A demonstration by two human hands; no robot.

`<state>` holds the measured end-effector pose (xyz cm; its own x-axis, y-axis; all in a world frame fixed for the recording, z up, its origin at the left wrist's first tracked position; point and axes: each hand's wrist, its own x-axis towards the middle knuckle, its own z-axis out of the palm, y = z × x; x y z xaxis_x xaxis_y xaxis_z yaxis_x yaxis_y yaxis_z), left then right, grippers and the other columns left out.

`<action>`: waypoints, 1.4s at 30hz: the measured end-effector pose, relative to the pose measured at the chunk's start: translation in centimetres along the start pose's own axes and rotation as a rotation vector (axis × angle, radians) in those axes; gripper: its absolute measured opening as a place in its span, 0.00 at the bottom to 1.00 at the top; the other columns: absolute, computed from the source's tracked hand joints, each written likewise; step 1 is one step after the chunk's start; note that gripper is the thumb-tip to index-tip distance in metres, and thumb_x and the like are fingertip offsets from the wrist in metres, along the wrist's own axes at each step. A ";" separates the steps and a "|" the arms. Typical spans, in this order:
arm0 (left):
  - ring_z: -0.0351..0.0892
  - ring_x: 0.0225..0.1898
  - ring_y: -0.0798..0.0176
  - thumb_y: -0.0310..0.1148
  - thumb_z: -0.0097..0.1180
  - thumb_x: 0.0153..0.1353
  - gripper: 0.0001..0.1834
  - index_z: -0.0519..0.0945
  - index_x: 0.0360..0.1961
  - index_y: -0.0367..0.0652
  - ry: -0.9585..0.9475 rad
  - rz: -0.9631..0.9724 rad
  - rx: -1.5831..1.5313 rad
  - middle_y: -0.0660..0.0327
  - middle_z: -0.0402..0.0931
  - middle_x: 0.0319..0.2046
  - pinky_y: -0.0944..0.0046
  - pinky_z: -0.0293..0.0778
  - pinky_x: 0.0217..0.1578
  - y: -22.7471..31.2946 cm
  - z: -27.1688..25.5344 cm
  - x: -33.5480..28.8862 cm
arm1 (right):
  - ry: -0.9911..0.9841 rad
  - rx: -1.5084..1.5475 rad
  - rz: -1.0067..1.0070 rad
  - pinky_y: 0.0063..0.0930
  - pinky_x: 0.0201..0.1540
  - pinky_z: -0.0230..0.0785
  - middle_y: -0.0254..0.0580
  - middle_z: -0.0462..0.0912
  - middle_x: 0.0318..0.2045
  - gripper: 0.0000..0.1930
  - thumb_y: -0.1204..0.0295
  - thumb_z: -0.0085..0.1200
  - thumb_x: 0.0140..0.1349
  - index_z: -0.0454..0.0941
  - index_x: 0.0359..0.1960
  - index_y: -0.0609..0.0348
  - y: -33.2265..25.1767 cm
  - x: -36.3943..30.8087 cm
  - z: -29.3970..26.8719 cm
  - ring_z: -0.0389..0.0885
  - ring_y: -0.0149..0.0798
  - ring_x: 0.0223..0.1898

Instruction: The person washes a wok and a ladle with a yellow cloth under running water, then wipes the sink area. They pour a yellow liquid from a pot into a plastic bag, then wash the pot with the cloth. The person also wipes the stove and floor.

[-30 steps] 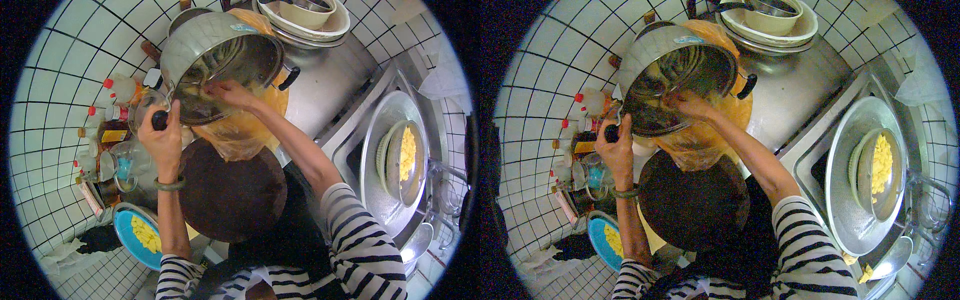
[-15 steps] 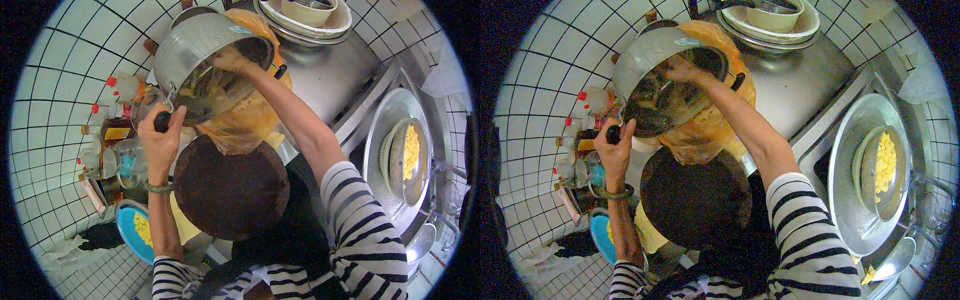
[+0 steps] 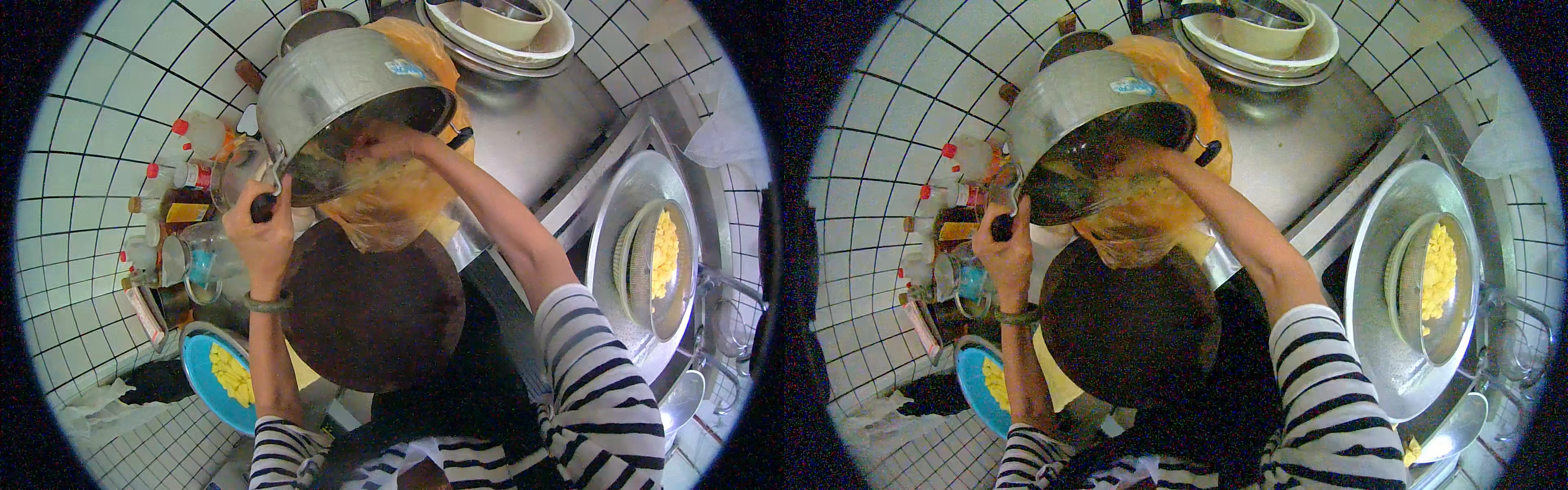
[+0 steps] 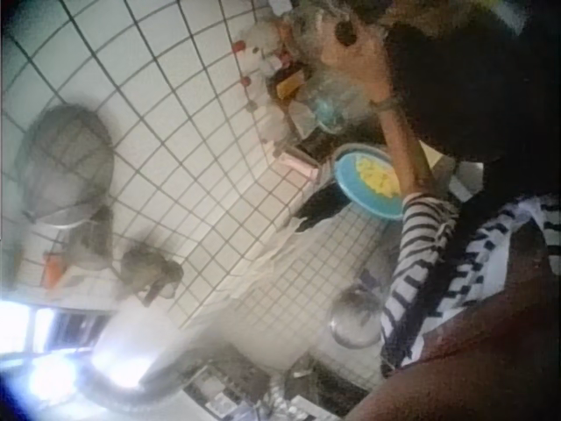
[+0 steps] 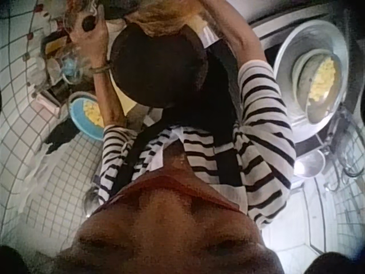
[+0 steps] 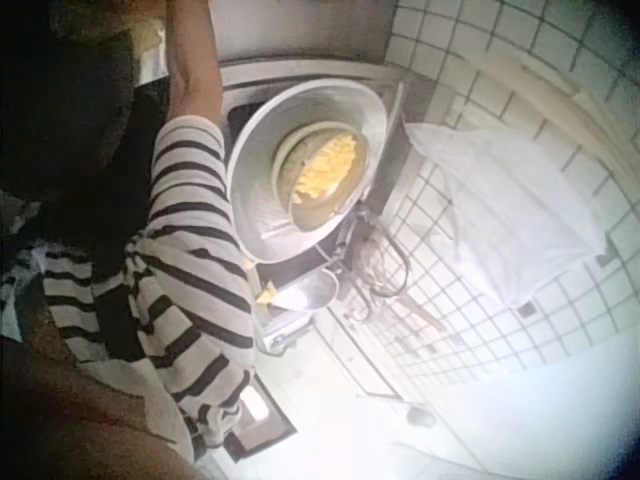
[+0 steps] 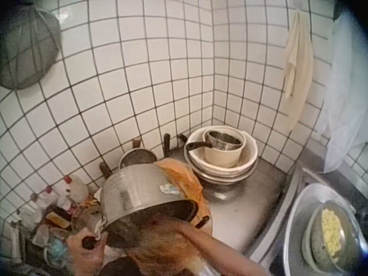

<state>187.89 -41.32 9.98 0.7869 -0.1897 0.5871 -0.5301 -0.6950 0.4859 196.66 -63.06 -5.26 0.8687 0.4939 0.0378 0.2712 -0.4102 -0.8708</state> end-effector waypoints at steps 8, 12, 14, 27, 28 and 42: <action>0.62 0.13 0.63 0.26 0.64 0.50 0.11 0.72 0.21 0.40 0.047 0.028 -0.006 0.59 0.66 0.13 0.67 0.60 0.18 1.0 0.4 -0.1 | -0.056 -0.133 0.019 0.37 0.35 0.70 0.49 0.82 0.28 0.16 0.58 0.53 0.57 0.82 0.33 0.59 -1.1 -2.1 -1.6 0.78 0.40 0.26; 0.61 0.13 0.68 0.25 0.64 0.50 0.11 0.72 0.21 0.40 0.101 0.070 0.008 0.60 0.64 0.12 0.69 0.59 0.18 1.9 0.9 0.4 | 0.356 -0.109 -0.271 0.46 0.48 0.69 0.53 0.81 0.37 0.16 0.63 0.52 0.57 0.78 0.43 0.56 -1.9 2.0 -0.6 0.78 0.52 0.40; 0.61 0.13 0.71 0.25 0.64 0.50 0.11 0.72 0.21 0.40 0.096 0.055 -0.035 0.61 0.64 0.12 0.70 0.58 0.17 2.6 1.2 0.5 | 0.431 0.027 -0.221 0.47 0.50 0.67 0.55 0.79 0.39 0.16 0.65 0.51 0.58 0.76 0.46 0.58 -2.3 5.1 1.3 0.77 0.56 0.42; 0.60 0.15 0.74 0.26 0.64 0.51 0.11 0.72 0.21 0.38 0.139 -0.115 -0.019 0.62 0.64 0.11 0.70 0.58 0.18 3.6 0.8 -0.1 | 0.362 -0.478 0.253 0.44 0.42 0.71 0.56 0.78 0.36 0.10 0.76 0.51 0.52 0.78 0.35 0.66 -0.7 -6.3 3.8 0.77 0.58 0.38; 0.60 0.15 0.74 0.26 0.64 0.51 0.11 0.72 0.21 0.39 0.151 -0.137 -0.017 0.62 0.64 0.11 0.70 0.58 0.18 3.7 0.8 -0.1 | 0.492 -0.384 0.223 0.44 0.41 0.70 0.57 0.78 0.33 0.09 0.76 0.51 0.53 0.78 0.34 0.67 -0.8 -6.8 3.7 0.78 0.58 0.37; 0.58 0.16 0.77 0.27 0.63 0.55 0.14 0.68 0.21 0.41 0.274 -0.140 -0.091 0.70 0.63 0.13 0.74 0.54 0.17 5.0 1.3 0.0 | 0.902 0.222 0.331 0.38 0.31 0.67 0.52 0.76 0.22 0.22 0.60 0.38 0.69 0.73 0.27 0.68 -0.9 -2.7 4.3 0.76 0.47 0.24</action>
<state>185.67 -45.69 11.55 0.7466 0.1061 0.6568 -0.4580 -0.6341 0.6230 192.31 -60.72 -6.65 0.9025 -0.4272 0.0549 -0.0466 -0.2235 -0.9736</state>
